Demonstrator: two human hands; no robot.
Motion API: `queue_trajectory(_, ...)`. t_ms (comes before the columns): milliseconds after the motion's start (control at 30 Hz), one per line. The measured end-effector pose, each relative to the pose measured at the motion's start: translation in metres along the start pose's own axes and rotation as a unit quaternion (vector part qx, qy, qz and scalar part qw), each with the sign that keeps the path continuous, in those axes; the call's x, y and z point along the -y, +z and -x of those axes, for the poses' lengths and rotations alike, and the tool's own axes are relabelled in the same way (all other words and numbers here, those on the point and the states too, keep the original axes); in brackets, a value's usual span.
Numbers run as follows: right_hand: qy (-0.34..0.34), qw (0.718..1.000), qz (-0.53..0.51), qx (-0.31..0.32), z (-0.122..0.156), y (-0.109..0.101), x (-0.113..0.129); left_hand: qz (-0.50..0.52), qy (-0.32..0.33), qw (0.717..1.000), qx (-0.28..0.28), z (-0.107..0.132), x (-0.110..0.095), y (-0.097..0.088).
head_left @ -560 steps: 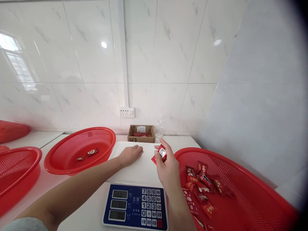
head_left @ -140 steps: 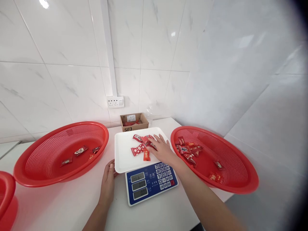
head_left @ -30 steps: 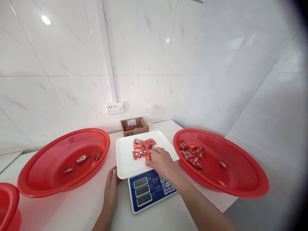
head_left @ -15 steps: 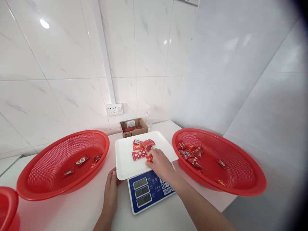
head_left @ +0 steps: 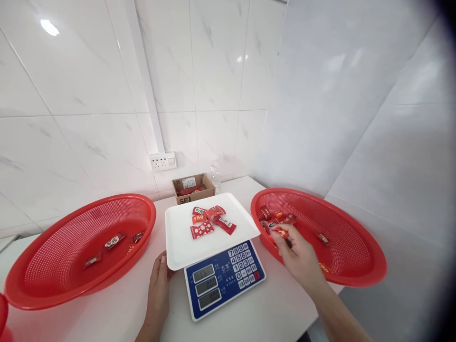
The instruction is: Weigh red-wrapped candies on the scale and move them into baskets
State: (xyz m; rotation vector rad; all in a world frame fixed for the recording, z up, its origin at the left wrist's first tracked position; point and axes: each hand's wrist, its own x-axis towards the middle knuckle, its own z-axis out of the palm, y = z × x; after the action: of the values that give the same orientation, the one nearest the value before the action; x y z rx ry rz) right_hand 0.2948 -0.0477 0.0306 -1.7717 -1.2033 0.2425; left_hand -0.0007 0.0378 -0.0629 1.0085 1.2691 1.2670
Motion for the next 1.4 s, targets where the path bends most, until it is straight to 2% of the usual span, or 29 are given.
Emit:
queue_trajectory(100, 0.030, 0.997, 0.058, -0.034, -0.001, -0.020, -0.014, 0.010, 0.008, 1.000, 0.001, 0.000, -0.001, 0.001)
queue_trajectory(200, 0.056, 0.990, 0.126, -0.038, -0.006, -0.031, -0.026, 0.004, 0.000, 1.000, -0.007, 0.001, -0.002, 0.001)
queue_trajectory(400, 0.060, 0.970, 0.237, -0.005, -0.008, -0.028, -0.043, -0.016, -0.015, 1.000, -0.017, 0.001, -0.001, 0.000)
queue_trajectory(733, 0.062, 0.957, 0.282, 0.036, -0.017, -0.017, -0.046, -0.008, 0.000, 1.000, -0.009, 0.002, -0.002, 0.002)
queue_trajectory(1167, 0.041, 0.963, 0.267, 0.025, -0.019, -0.012, -0.047, -0.001, -0.002, 1.000, -0.001, 0.003, -0.002, 0.001)
queue_trajectory(1400, 0.019, 0.964, 0.267, -0.002, -0.017, -0.012, -0.048, -0.008, -0.003, 1.000, -0.002, 0.002, 0.000, 0.000)
